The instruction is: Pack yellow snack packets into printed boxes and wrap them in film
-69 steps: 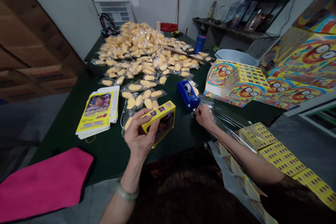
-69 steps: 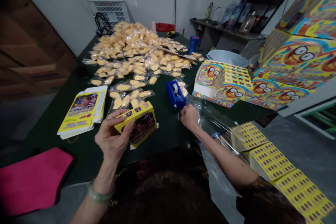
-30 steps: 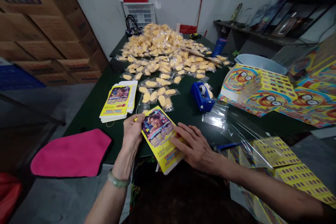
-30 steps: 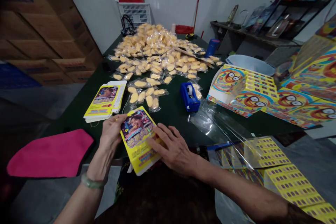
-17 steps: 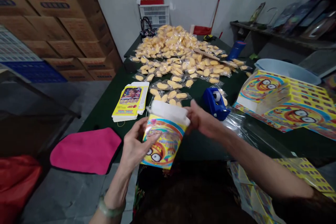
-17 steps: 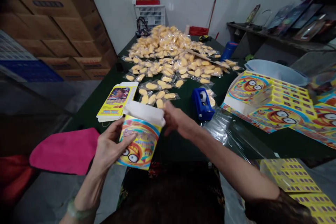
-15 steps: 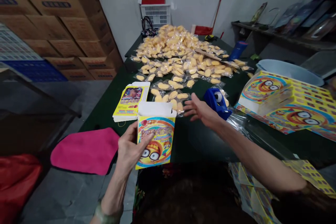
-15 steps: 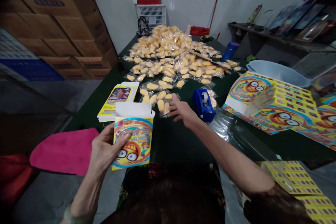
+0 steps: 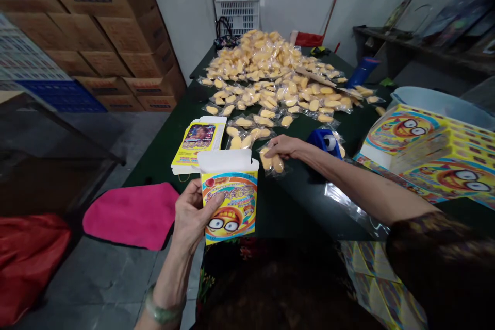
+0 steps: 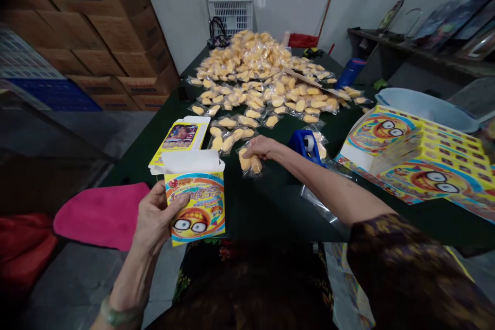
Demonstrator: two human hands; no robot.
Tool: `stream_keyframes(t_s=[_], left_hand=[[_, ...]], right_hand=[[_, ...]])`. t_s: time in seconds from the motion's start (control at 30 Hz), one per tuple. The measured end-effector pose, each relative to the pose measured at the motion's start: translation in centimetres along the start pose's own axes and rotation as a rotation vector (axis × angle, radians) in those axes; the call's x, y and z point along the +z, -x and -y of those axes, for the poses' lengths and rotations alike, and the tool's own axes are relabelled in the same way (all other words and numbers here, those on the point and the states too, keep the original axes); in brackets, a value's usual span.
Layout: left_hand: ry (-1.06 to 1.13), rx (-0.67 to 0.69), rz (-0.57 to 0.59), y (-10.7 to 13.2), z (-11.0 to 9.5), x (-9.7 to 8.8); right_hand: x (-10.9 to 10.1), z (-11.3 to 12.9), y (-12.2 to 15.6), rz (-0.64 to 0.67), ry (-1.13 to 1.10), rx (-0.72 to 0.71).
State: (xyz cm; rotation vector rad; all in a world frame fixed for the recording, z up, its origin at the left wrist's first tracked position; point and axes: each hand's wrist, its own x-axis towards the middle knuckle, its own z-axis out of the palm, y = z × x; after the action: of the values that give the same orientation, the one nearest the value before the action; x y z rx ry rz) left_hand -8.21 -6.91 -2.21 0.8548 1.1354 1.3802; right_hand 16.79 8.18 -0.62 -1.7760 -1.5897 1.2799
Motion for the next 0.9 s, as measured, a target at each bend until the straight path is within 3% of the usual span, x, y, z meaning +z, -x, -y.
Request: stream_keyframes(t_s=[0.07, 0.13, 0.23, 0.37, 0.5, 0.7, 0.8, 0.9], left_hand=[[0.002, 0.04, 0.026, -0.4, -0.3, 0.9], [-0.033, 0.103, 0.047, -0.8, -0.4, 2.0], [-0.13, 0.154, 0.138, -1.2, -0.3, 3.8], [-0.218, 0.154, 0.297, -1.0, 0.1, 5.3], [-0.186, 0.154, 0.237, -0.4, 0.0, 4.8], [-0.225, 0.11, 0.321, 1.0, 0.1, 2.9], [-0.25, 0.092, 0.369, 1.9, 1.1, 1.9], [-0.223, 0.035, 0.335, 2.7, 1.8, 0.9]], right_hand=[[-2.9, 0.4, 2.1, 0.009, -0.093, -0.072], [-5.7, 1.5, 4.7, -0.048, -0.272, -0.231], [-7.2, 3.8, 8.8, -0.192, -0.482, -0.504], [-3.8, 5.3, 11.9, -0.271, -0.397, -0.622], [-1.4, 4.5, 12.0, -0.304, -0.225, -0.665], [-0.4, 5.3, 13.0, -0.025, 0.425, -0.609], [2.0, 5.7, 13.3, 0.032, 0.741, -0.524], [4.1, 5.1, 12.5, 0.007, 0.801, -0.49]])
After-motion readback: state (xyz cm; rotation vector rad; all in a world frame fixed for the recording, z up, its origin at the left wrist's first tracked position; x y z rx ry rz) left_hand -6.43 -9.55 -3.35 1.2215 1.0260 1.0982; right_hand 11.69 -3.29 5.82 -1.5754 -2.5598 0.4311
